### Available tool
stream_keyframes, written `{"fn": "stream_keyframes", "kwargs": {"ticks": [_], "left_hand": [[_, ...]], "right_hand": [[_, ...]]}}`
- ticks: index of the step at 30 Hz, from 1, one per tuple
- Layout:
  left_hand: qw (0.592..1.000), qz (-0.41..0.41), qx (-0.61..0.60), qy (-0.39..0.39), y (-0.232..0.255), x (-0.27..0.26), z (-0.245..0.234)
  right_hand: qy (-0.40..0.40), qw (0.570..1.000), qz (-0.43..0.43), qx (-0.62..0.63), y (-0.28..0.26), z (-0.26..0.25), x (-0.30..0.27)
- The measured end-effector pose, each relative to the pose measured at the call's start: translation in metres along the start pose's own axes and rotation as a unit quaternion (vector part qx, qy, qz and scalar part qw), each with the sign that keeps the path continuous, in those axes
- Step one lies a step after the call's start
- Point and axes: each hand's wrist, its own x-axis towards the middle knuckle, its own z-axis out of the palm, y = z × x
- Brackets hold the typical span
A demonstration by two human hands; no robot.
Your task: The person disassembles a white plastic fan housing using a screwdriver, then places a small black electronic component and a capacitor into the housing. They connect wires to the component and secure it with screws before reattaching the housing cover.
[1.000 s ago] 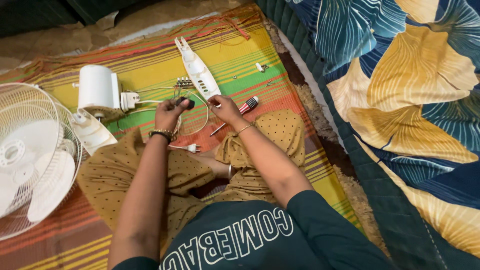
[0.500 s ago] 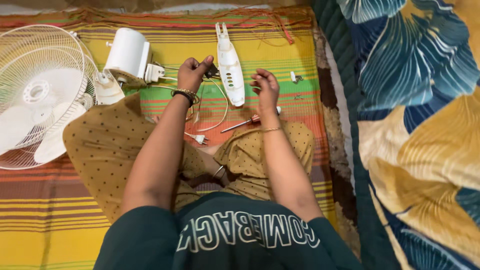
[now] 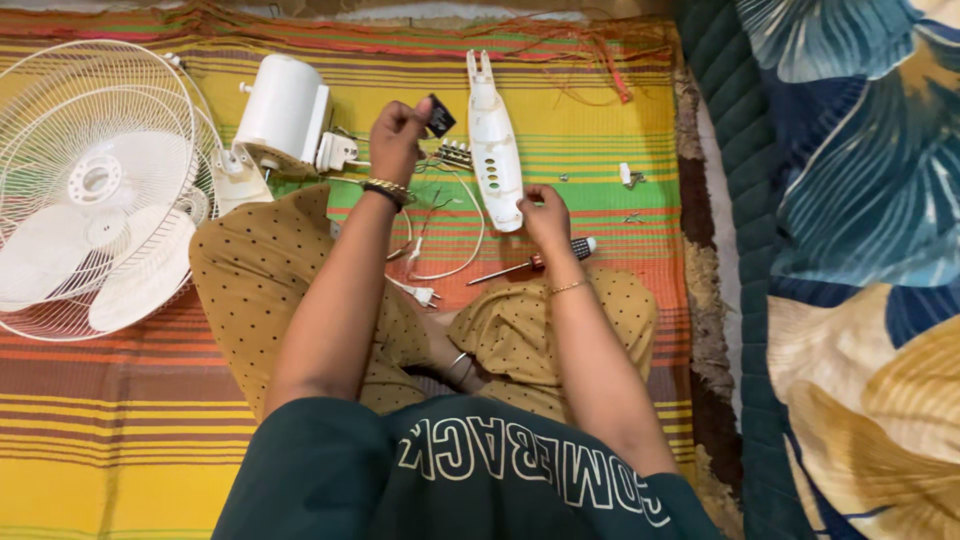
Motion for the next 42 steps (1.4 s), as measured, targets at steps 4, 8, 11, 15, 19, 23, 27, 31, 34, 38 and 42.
{"fn": "stream_keyframes", "kwargs": {"ticks": [4, 8, 11, 15, 19, 23, 27, 31, 34, 38, 42], "left_hand": [[0.999, -0.015, -0.026, -0.013, 0.023, -0.015, -0.048], [0.997, -0.001, -0.027, -0.076, 0.024, -0.027, -0.086], [0.995, -0.016, -0.043, -0.091, 0.015, -0.031, -0.097], [0.993, -0.054, -0.052, -0.092, 0.002, -0.021, -0.085], [0.992, -0.078, -0.05, -0.083, -0.017, -0.009, -0.077], [0.994, -0.059, -0.037, -0.087, -0.048, -0.002, -0.069], [0.987, -0.065, -0.066, -0.129, -0.075, -0.008, -0.06], [0.988, -0.065, -0.037, -0.134, -0.084, -0.022, -0.046], [0.981, -0.058, -0.035, -0.18, -0.085, -0.026, -0.039], [0.97, -0.057, 0.008, -0.236, -0.097, -0.021, -0.026], [0.972, 0.071, 0.046, -0.218, -0.096, -0.005, -0.015]], "right_hand": [[0.036, 0.982, -0.007, -0.188, 0.004, 0.017, 0.003], [-0.017, 0.979, 0.061, -0.194, 0.017, 0.02, 0.007], [-0.072, 0.982, 0.09, -0.149, 0.027, 0.028, 0.008], [-0.083, 0.98, 0.087, -0.158, 0.045, 0.031, 0.014], [-0.106, 0.951, 0.195, -0.213, 0.052, 0.013, 0.017], [-0.176, 0.896, 0.235, -0.332, 0.037, -0.007, 0.015], [-0.202, 0.853, 0.271, -0.398, 0.018, -0.013, 0.015], [-0.072, 0.921, 0.052, -0.379, -0.012, -0.012, 0.011], [-0.076, 0.995, -0.028, -0.054, -0.051, 0.003, 0.013], [-0.238, 0.931, 0.069, 0.269, -0.092, 0.007, 0.019], [-0.357, 0.893, 0.087, 0.261, -0.084, 0.012, 0.064]]}}
